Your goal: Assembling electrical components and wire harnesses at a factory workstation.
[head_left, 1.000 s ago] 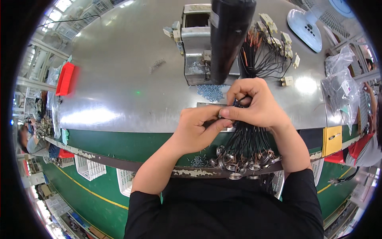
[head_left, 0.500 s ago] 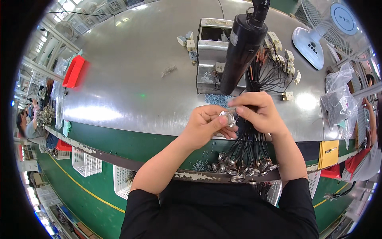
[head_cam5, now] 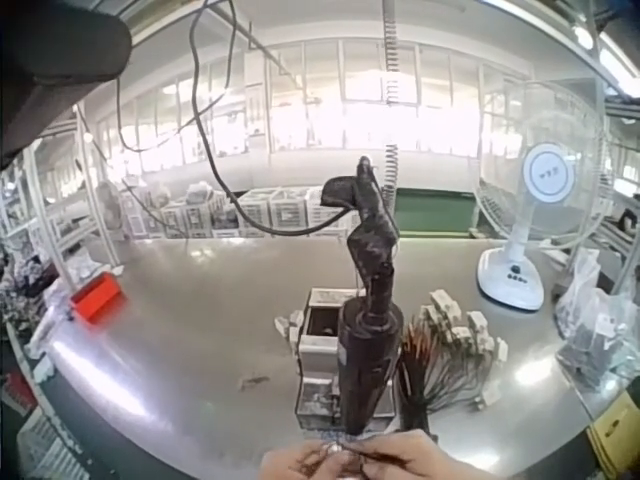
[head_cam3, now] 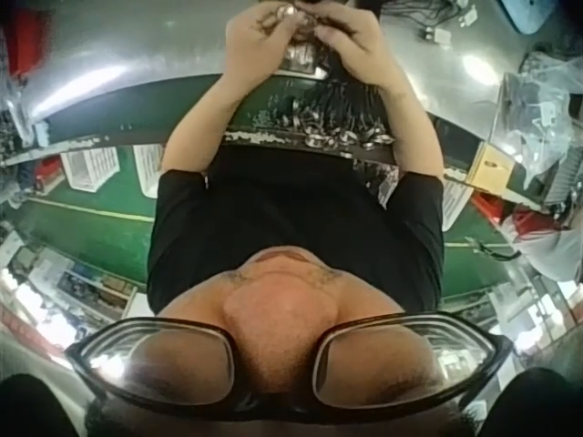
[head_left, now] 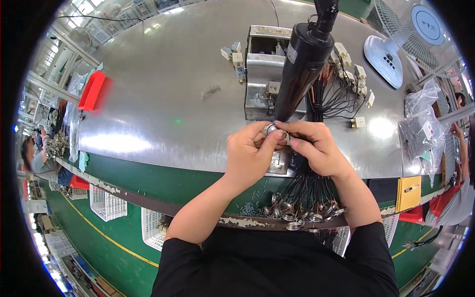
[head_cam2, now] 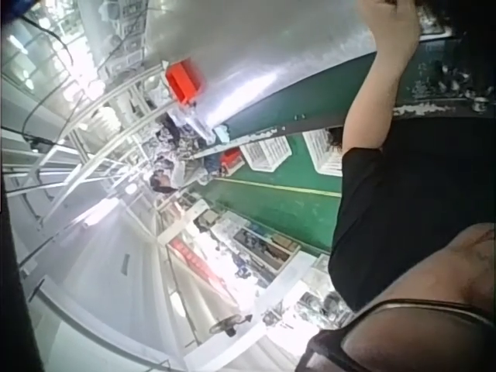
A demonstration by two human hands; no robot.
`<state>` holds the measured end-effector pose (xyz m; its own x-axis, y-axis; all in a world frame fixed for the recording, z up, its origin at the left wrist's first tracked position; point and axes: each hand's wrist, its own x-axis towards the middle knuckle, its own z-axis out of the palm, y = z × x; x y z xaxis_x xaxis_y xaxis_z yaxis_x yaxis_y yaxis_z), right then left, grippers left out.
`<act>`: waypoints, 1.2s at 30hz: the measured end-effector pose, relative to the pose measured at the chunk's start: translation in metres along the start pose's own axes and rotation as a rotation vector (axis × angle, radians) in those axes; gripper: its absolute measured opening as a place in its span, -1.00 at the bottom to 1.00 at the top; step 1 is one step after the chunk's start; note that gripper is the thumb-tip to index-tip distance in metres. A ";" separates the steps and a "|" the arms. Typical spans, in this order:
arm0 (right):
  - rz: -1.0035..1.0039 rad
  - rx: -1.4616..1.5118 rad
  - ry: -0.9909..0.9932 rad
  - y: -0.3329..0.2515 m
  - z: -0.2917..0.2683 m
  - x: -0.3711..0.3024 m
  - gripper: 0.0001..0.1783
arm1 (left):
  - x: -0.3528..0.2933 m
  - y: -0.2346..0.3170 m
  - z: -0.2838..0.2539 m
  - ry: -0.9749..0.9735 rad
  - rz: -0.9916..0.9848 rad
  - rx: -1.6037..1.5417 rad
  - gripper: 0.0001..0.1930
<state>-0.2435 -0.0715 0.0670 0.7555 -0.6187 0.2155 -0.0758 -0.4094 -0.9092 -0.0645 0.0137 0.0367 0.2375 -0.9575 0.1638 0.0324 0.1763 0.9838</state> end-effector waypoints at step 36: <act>0.133 0.091 -0.052 -0.015 -0.019 0.008 -0.66 | 0.003 0.009 -0.028 -0.278 -0.156 -0.249 -0.73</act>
<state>-0.2488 -0.0828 0.0890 0.7754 -0.6270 0.0750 -0.1195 -0.2624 -0.9575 -0.0365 0.0183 0.0438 -0.0595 -0.9964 0.0612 0.2894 0.0414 0.9563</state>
